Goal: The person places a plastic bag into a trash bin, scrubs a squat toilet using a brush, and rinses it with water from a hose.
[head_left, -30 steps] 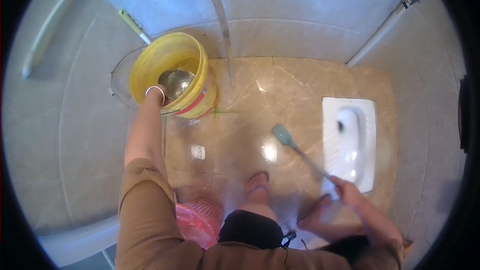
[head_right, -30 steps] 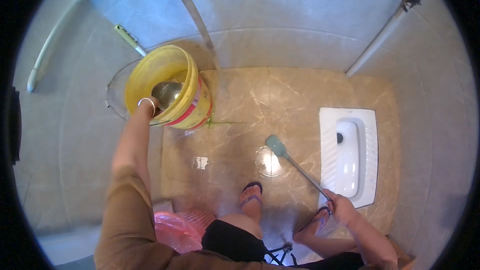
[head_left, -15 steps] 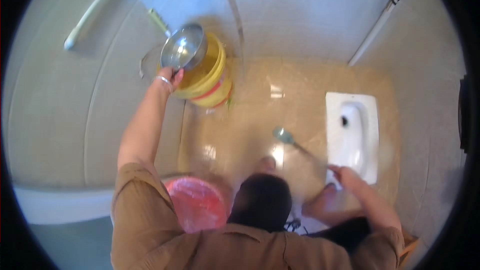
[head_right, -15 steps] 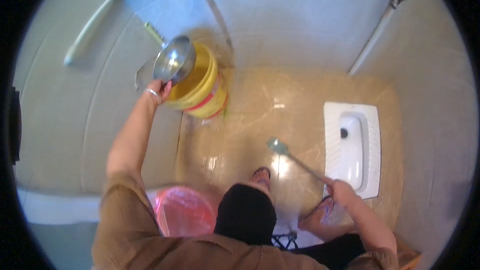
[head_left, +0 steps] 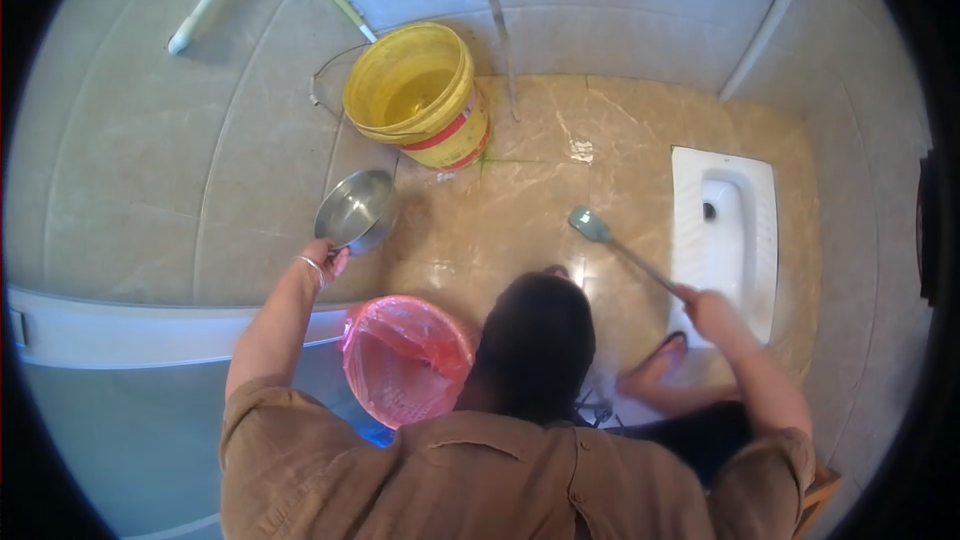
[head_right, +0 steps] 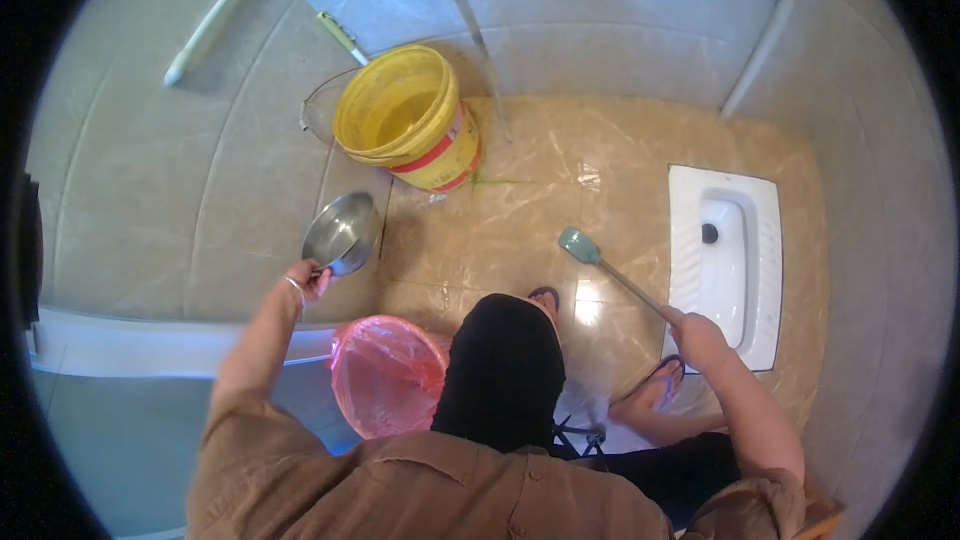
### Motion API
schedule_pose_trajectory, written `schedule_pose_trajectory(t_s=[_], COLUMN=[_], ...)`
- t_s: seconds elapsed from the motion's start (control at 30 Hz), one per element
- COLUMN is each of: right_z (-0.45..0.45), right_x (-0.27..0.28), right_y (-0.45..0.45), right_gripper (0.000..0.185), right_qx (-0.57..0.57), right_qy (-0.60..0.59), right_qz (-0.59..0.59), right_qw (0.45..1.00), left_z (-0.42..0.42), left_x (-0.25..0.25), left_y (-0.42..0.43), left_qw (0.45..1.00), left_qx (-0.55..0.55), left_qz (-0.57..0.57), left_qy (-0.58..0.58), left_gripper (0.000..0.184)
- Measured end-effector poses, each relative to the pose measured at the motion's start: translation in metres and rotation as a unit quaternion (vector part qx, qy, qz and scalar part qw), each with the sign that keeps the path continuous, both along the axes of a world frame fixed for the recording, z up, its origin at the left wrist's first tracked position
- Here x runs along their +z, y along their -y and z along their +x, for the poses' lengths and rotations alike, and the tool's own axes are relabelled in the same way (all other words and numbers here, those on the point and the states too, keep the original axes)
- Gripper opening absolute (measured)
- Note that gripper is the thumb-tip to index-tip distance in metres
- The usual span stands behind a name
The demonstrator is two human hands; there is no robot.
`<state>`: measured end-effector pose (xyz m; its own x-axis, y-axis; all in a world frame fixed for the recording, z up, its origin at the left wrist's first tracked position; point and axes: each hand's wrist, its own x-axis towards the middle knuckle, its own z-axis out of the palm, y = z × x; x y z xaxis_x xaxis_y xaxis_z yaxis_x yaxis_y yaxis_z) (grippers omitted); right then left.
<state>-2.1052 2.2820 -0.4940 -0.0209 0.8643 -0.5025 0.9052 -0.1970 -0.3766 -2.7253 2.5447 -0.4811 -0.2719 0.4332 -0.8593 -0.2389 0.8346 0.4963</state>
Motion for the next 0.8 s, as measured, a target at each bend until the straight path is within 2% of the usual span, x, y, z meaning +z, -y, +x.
schedule_pose_trajectory(t_s=[0.13, 0.23, 0.4, 0.63, 0.73, 0.8], right_z=[-0.003, -0.001, 0.001, -0.001, -0.003, -0.005], right_x=[0.004, 0.001, -0.009, -0.008, -0.008, -0.010], right_y=[0.001, 0.003, 0.002, 0.000, 0.001, 0.005], right_gripper=[0.043, 0.043, 0.044, 0.045, 0.046, 0.046], right_qx=[-0.001, -0.010, -0.017, -0.010, -0.008, 0.004], right_qy=[0.013, 0.002, -0.015, -0.009, -0.021, -0.040], right_qz=[-0.020, -0.021, -0.011, -0.022, -0.023, -0.013], right_qw=[1.000, 1.000, 1.000, 1.000, 0.999, 0.999], left_z=[-0.032, -0.033, -0.063, -0.024, -0.017, -0.027], left_x=[-0.032, -0.038, -0.063, -0.036, -0.038, -0.051], left_y=[0.013, 0.023, 0.023, 0.037, 0.038, 0.037], left_qw=[0.997, 0.993, 0.990, 0.958, 0.955, 0.968], left_qx=[0.045, 0.012, -0.030, -0.146, -0.138, -0.113], left_qz=[-0.049, -0.027, -0.041, -0.045, -0.048, -0.045], left_qy=[-0.027, -0.114, -0.132, -0.244, -0.257, -0.218], left_gripper=[0.020, 0.020, 0.018, 0.018, 0.018, 0.017])
